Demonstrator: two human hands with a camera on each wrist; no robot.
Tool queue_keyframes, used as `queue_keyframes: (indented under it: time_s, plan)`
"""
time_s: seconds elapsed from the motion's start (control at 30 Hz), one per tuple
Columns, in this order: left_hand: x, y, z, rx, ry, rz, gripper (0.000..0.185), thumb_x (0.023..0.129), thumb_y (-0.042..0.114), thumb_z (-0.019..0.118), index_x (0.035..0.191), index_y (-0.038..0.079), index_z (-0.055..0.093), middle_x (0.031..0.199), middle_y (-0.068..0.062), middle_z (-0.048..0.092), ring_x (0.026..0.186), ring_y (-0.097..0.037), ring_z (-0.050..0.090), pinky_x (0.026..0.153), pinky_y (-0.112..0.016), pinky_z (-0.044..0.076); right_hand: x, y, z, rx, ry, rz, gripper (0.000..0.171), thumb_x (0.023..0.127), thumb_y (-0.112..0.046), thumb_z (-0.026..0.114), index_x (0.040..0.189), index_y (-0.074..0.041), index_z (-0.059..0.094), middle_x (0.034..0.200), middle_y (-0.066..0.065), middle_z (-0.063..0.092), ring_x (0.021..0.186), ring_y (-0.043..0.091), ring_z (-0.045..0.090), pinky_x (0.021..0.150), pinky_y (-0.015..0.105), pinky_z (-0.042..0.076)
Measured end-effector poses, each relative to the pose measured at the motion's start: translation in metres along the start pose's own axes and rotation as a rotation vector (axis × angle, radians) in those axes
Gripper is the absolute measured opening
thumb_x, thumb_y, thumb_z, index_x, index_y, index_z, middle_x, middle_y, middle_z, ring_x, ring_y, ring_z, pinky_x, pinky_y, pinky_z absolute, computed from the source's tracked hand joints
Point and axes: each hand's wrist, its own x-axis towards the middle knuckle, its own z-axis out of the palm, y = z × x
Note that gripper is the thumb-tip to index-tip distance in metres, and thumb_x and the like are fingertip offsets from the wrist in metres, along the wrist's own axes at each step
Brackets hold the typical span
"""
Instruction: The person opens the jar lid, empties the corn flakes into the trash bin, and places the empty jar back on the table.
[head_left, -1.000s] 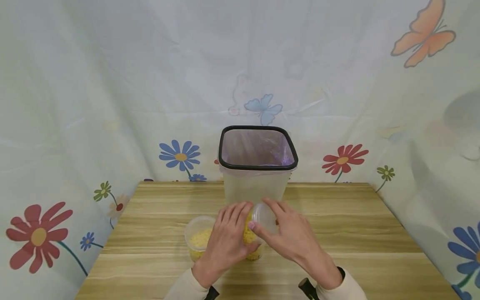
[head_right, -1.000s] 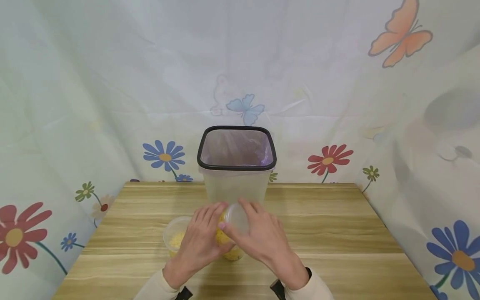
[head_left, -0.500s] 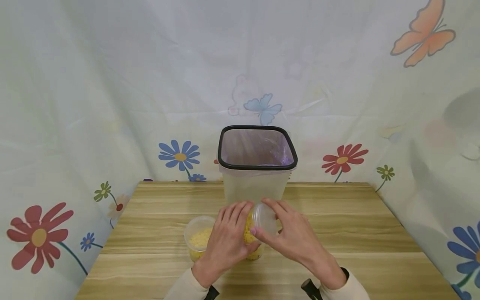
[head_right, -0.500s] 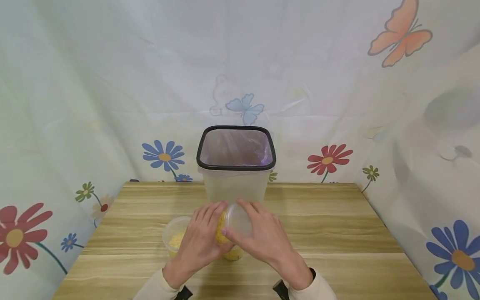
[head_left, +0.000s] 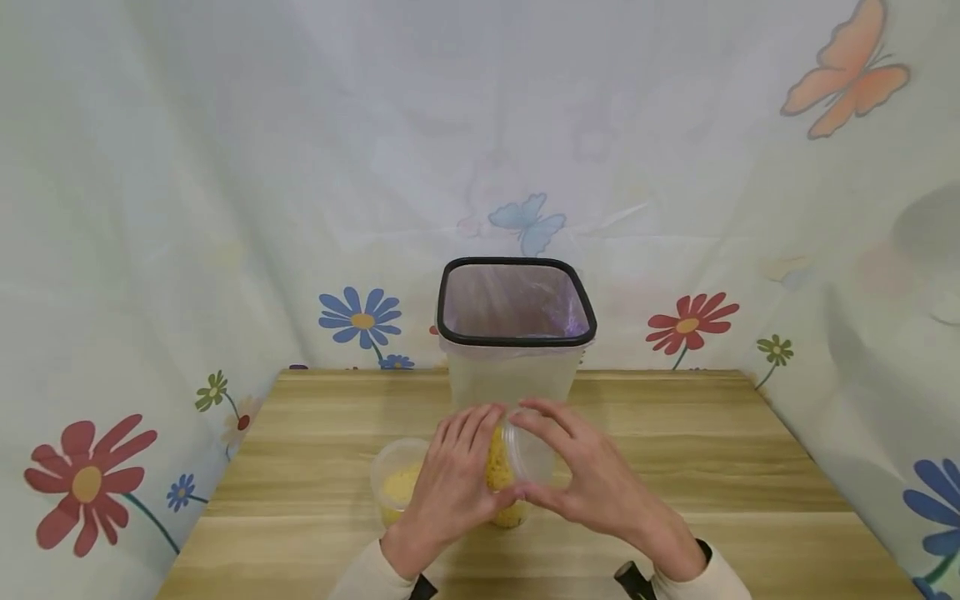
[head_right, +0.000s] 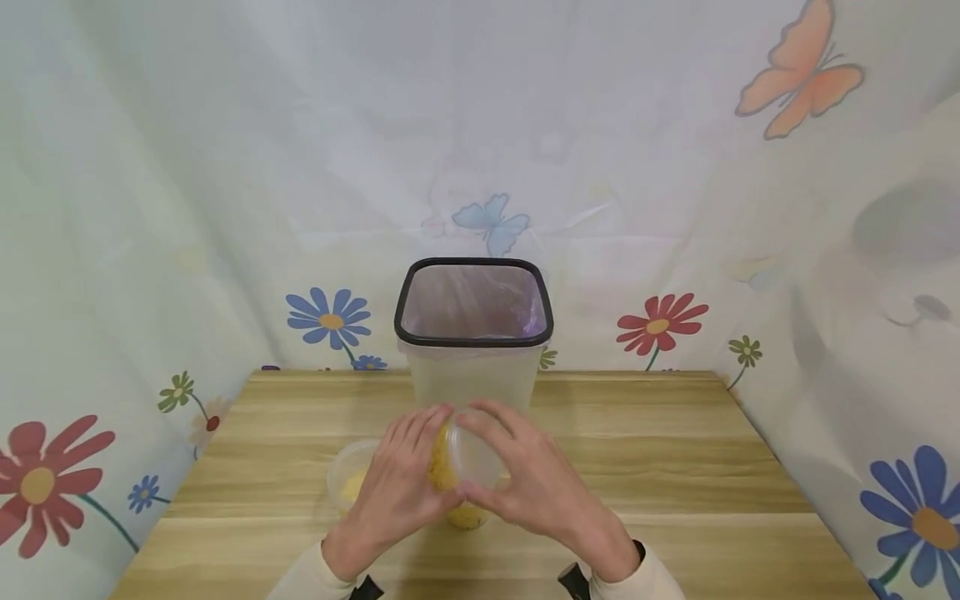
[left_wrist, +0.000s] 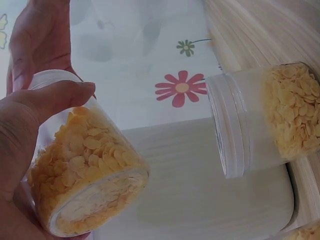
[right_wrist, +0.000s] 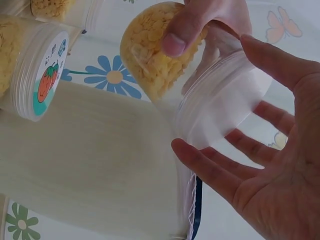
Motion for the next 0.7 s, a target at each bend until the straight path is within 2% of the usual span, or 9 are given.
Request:
queue_keyframes:
  time_s: [0.07,0.17,0.4,0.57,0.7]
  plan:
    - [-0.0004,-0.0004,-0.0004,0.0,0.001,-0.001,0.098,0.062,0.06,0.084,0.14,0.013,0.046,0.132,-0.002,0.057,0.117,-0.022,0.056,0.1,-0.04,0.048,0.0004,0.001,-0.0006,-0.002,-0.002,-0.05,0.08,0.069,-0.029,0.089,0.139,-0.019,0.052,0.142,0.008,0.051,0.124,0.026,0.056,0.092,0.049,0.054]
    - [-0.0003,-0.0008,-0.0014,0.002,0.006,-0.001,0.098,0.06,0.058,0.086,0.138,0.012,0.048,0.132,-0.002,0.057,0.117,-0.021,0.056,0.1,-0.039,0.048,0.0006,0.0017,-0.0018,0.003,-0.018,-0.1,0.081,0.067,-0.022,0.09,0.139,-0.018,0.052,0.145,0.009,0.048,0.127,0.027,0.053,0.093,0.049,0.054]
    - [0.0009,-0.0001,-0.0035,-0.007,0.024,0.002,0.099,0.058,0.052,0.089,0.137,0.011,0.048,0.131,-0.002,0.057,0.117,-0.022,0.057,0.099,-0.039,0.049,-0.0009,0.002,-0.0028,0.018,-0.036,-0.15,0.082,0.064,-0.011,0.091,0.137,-0.018,0.052,0.148,0.009,0.045,0.138,0.027,0.043,0.097,0.049,0.052]
    - [0.0033,0.0011,-0.0046,-0.025,0.015,0.006,0.099,0.059,0.051,0.089,0.138,0.011,0.047,0.131,-0.002,0.057,0.118,-0.021,0.056,0.099,-0.038,0.049,-0.0024,0.0013,-0.004,0.0,-0.035,-0.136,0.086,0.064,-0.014,0.092,0.139,-0.019,0.051,0.151,0.008,0.042,0.143,0.026,0.038,0.102,0.045,0.05]
    - [0.0047,0.002,-0.0052,-0.033,0.009,-0.001,0.101,0.057,0.051,0.09,0.139,0.012,0.046,0.132,-0.002,0.056,0.117,-0.021,0.056,0.099,-0.039,0.049,-0.0016,-0.0027,-0.0071,0.029,-0.013,-0.096,0.085,0.071,-0.029,0.088,0.144,-0.016,0.046,0.156,0.009,0.036,0.142,0.027,0.038,0.102,0.047,0.049]
